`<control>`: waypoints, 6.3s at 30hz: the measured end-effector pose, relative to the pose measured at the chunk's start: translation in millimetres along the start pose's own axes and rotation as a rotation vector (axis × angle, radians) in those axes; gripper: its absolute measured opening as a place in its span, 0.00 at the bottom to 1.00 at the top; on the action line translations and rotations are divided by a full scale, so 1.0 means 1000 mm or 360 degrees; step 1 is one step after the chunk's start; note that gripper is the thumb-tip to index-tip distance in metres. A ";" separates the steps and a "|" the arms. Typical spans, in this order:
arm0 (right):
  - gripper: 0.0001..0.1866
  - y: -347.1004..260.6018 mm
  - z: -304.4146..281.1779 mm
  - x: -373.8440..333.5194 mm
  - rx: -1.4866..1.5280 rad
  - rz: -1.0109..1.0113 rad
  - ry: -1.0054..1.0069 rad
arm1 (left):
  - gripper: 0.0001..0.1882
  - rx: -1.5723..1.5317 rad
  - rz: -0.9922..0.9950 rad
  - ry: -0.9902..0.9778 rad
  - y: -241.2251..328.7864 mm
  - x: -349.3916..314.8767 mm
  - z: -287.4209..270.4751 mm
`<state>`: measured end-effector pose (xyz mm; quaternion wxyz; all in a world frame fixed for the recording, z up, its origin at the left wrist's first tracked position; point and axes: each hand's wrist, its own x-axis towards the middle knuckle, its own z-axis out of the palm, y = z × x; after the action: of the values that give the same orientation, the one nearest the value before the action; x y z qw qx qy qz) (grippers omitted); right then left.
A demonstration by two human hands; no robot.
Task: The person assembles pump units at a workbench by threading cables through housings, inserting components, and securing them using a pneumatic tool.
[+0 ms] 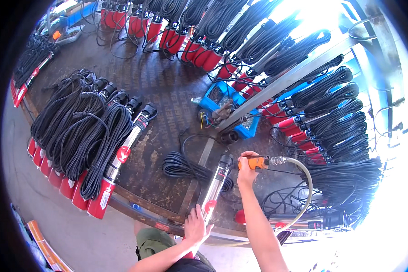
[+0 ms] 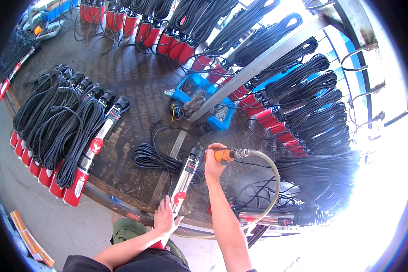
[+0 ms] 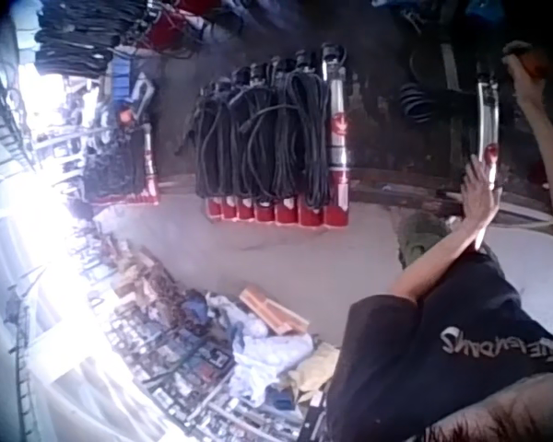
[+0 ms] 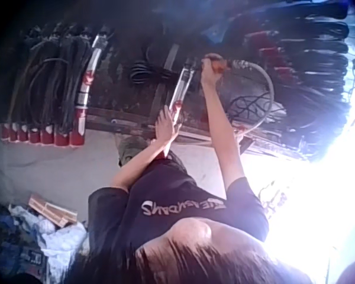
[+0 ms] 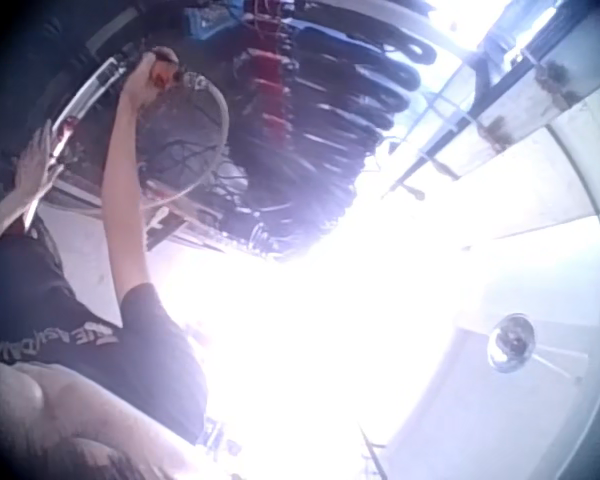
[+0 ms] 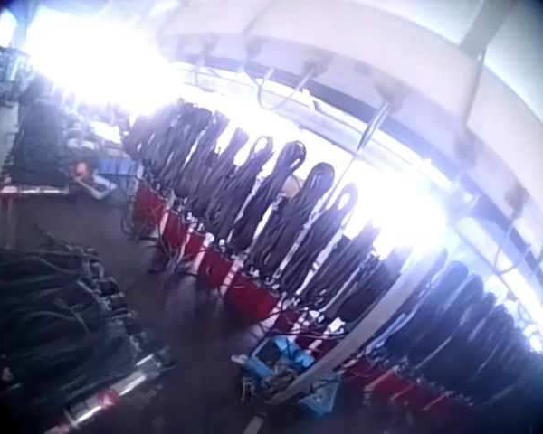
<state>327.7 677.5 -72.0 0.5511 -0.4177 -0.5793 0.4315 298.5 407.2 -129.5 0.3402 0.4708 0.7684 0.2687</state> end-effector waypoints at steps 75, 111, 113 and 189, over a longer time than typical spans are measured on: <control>0.36 0.033 -0.103 -0.261 0.1352 0.1396 0.1361 | 0.45 -0.0175 -0.0137 0.0138 -0.065 -0.006 -0.039; 0.53 -0.031 -0.100 -0.436 -0.0224 0.1742 -0.0743 | 0.33 -0.0678 -0.0241 -0.0253 -0.057 -0.002 0.018; 0.53 -0.026 -0.102 -0.437 -0.0357 0.1769 -0.0727 | 0.36 -0.0366 -0.0197 -0.0122 -0.056 0.000 0.028; 0.18 -0.174 -0.199 -0.334 0.1821 0.1966 0.0159 | 0.19 -0.0258 0.1632 -0.0581 0.177 -0.122 -0.072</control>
<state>539.3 316.8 6.2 0.3677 -0.3347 0.0862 0.8633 378.1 363.2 78.2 0.3288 0.7961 0.3458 0.3723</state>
